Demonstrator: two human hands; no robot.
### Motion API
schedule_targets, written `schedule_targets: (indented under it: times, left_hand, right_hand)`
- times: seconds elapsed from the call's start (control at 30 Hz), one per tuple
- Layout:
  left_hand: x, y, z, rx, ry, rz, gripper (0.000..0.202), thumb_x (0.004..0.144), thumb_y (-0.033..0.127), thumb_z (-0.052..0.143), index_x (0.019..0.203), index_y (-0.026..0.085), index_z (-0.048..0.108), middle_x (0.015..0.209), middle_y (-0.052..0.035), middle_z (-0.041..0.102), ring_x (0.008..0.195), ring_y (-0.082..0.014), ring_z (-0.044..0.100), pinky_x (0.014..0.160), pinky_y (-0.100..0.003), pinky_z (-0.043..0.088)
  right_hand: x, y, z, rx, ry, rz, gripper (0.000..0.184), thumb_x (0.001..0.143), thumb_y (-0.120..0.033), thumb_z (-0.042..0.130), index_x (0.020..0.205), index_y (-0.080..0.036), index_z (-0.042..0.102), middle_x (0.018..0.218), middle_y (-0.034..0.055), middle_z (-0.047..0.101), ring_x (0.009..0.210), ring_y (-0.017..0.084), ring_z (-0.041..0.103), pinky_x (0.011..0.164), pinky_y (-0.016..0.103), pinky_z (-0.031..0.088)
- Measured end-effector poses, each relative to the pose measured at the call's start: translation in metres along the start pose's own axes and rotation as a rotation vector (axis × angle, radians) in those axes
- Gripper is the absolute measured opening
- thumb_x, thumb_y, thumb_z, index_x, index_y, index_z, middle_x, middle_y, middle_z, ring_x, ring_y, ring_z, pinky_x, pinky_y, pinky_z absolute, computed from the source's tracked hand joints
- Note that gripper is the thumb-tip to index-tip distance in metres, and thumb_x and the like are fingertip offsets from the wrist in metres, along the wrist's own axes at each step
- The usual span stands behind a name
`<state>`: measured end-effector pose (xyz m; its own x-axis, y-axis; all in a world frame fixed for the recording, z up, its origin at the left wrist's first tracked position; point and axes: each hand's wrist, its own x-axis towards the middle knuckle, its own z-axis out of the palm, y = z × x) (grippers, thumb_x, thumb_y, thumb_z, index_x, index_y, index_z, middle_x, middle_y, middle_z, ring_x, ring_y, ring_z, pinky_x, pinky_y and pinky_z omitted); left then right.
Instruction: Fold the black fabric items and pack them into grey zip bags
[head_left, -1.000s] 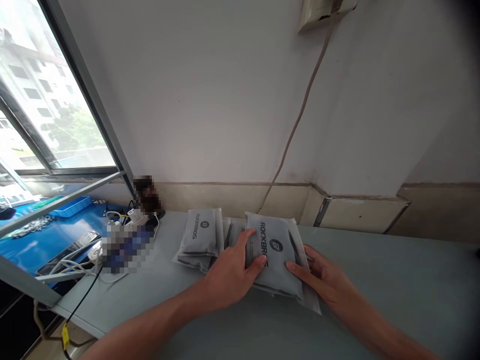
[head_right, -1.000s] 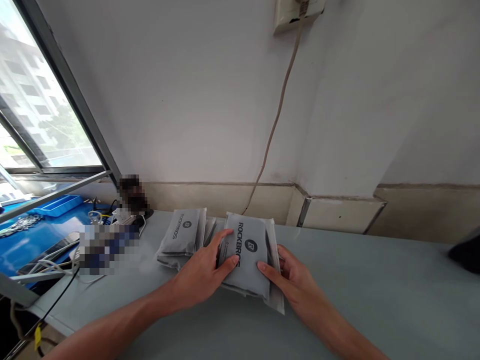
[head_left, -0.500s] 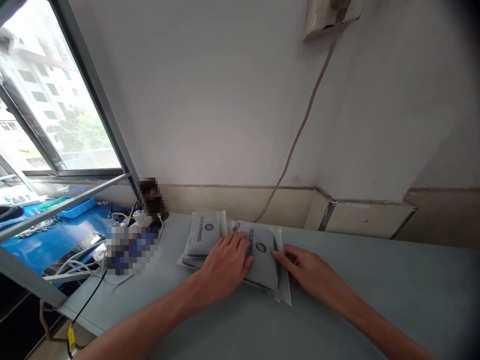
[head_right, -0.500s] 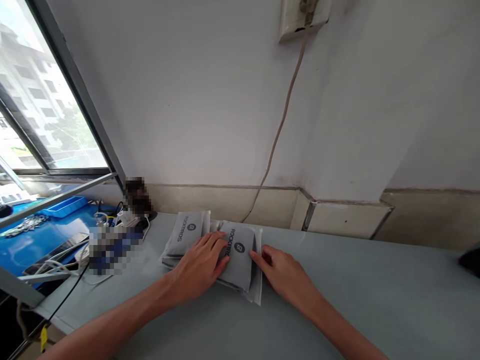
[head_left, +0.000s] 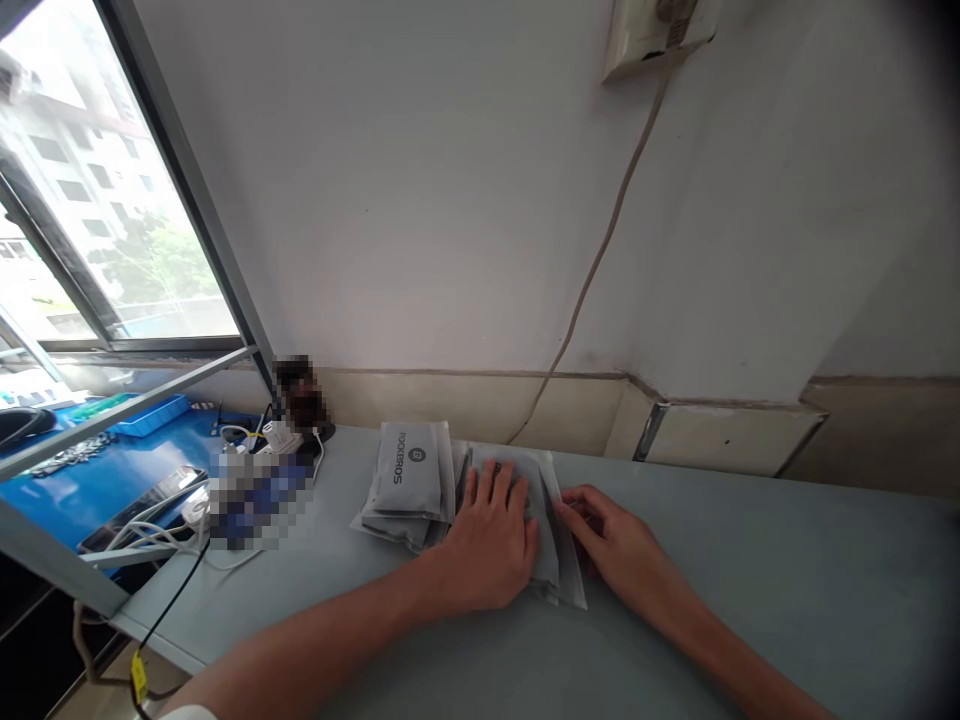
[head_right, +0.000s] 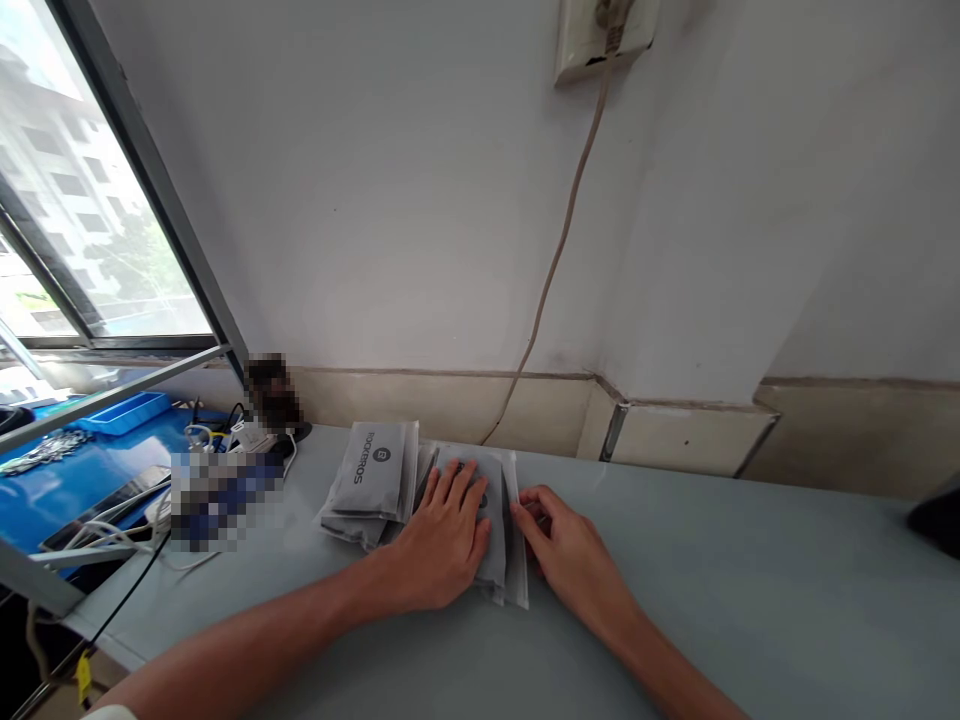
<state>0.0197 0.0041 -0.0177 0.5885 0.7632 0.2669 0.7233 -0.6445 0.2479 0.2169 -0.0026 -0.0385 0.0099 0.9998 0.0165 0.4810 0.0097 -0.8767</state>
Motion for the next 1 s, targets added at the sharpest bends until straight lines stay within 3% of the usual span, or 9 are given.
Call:
schedule_targets:
  times: [0.07,0.2,0.33,0.5,0.67,0.87,1.0]
  left_hand:
    - [-0.003,0.001,0.008,-0.013,-0.028,-0.022,0.06,0.109,0.041,0.022,0.16,0.01,0.03,0.17,-0.0181,0.019,0.158,-0.0405,0.01,0.124,-0.067,0.017]
    - [-0.007,0.004,0.015,-0.044,-0.011,-0.06,0.062,0.109,0.042,0.02,0.164,0.013,0.024,0.172,-0.0132,0.012,0.158,-0.039,0.003,0.125,-0.067,0.017]
    - [-0.007,0.004,0.016,-0.072,-0.032,-0.056,0.062,0.109,0.041,0.024,0.164,0.013,0.023,0.172,-0.0134,0.01,0.158,-0.0396,0.005,0.124,-0.067,0.021]
    - [-0.005,0.0,0.018,-0.041,-0.069,-0.028,0.063,0.109,0.042,0.023,0.164,0.01,0.025,0.171,-0.0149,0.01,0.158,-0.0389,0.003,0.127,-0.064,0.012]
    - [-0.005,0.0,0.016,-0.026,-0.086,0.003,0.063,0.108,0.045,0.023,0.163,0.013,0.027,0.171,-0.0135,0.013,0.158,-0.0393,0.004,0.126,-0.067,0.008]
    - [-0.005,0.005,0.008,-0.077,-0.157,-0.051,0.064,0.107,0.043,0.024,0.164,0.015,0.023,0.172,-0.0128,0.008,0.158,-0.0412,0.001,0.119,-0.079,0.01]
    - [-0.007,0.01,0.004,-0.151,-0.17,-0.098,0.064,0.107,0.045,0.029,0.164,0.018,0.024,0.172,-0.0086,0.009,0.159,-0.0373,0.002,0.123,-0.074,0.012]
  right_hand:
    - [0.002,0.003,-0.001,0.058,0.023,0.03,0.036,0.093,-0.059,0.049,0.106,-0.026,0.057,0.076,-0.0016,0.069,0.053,0.02,0.062,0.058,0.034,0.053]
    - [0.005,0.006,-0.002,0.127,0.066,0.048,0.036,0.09,-0.057,0.053,0.106,-0.026,0.056,0.083,0.0002,0.072,0.057,0.02,0.066,0.061,0.036,0.057]
    - [0.006,0.006,0.0,0.159,0.056,0.043,0.035,0.09,-0.057,0.055,0.105,-0.026,0.057,0.089,0.0024,0.074,0.063,0.021,0.067,0.061,0.036,0.058]
    - [0.006,0.01,0.003,0.124,0.07,0.004,0.038,0.09,-0.057,0.057,0.111,-0.025,0.057,0.109,0.0065,0.072,0.069,0.021,0.069,0.06,0.034,0.058]
    - [0.007,0.015,0.004,0.12,0.067,-0.011,0.045,0.089,-0.057,0.059,0.123,-0.027,0.055,0.111,0.0057,0.071,0.065,0.02,0.067,0.058,0.034,0.056]
    - [0.004,0.007,0.0,0.084,0.01,-0.036,0.035,0.09,-0.056,0.057,0.108,-0.026,0.061,0.112,0.0052,0.073,0.065,0.02,0.065,0.061,0.034,0.055]
    - [0.007,0.014,0.001,0.025,0.037,-0.052,0.035,0.091,-0.057,0.055,0.108,-0.027,0.06,0.116,0.0053,0.072,0.073,0.022,0.068,0.065,0.034,0.054]
